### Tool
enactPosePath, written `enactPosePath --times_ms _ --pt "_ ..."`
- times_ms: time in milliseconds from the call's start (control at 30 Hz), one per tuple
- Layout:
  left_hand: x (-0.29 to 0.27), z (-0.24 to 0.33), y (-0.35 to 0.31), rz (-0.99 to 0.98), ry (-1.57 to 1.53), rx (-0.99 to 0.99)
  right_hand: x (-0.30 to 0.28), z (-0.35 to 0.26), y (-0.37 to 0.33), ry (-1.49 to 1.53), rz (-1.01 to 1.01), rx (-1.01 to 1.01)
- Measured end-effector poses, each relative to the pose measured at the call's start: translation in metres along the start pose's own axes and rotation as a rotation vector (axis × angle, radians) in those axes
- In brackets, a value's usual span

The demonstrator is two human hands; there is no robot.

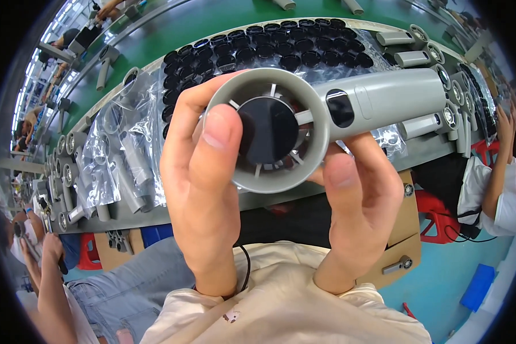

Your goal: Manually assemble components into hairdryer casings on an industrial production line.

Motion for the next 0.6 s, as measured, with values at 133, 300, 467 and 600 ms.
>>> enactPosePath --times_ms 133,300,467,600 --pt "-0.005 -0.002 -0.001 -0.006 -0.006 -0.046 -0.001 0.000 -0.001 -0.088 0.004 0.031" --pt "-0.009 0.006 -0.003 -0.039 -0.079 -0.055 0.005 0.000 0.000 -0.070 0.002 0.065" --pt "-0.011 0.014 -0.002 -0.282 0.234 -0.198 0.002 0.005 -0.002 -0.105 0.074 0.015" --pt "0.008 -0.002 -0.014 0.021 -0.073 0.048 0.010 0.009 0.002 -0.360 -0.008 -0.131"
Point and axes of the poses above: each hand's wrist, its own y-axis towards the middle knuckle, its own x-axis out of the palm, z = x × y, the point moved 3 cm from there along y, towards the middle knuckle, and after that the axes turned 13 degrees about -z, right-handed, at the moved point
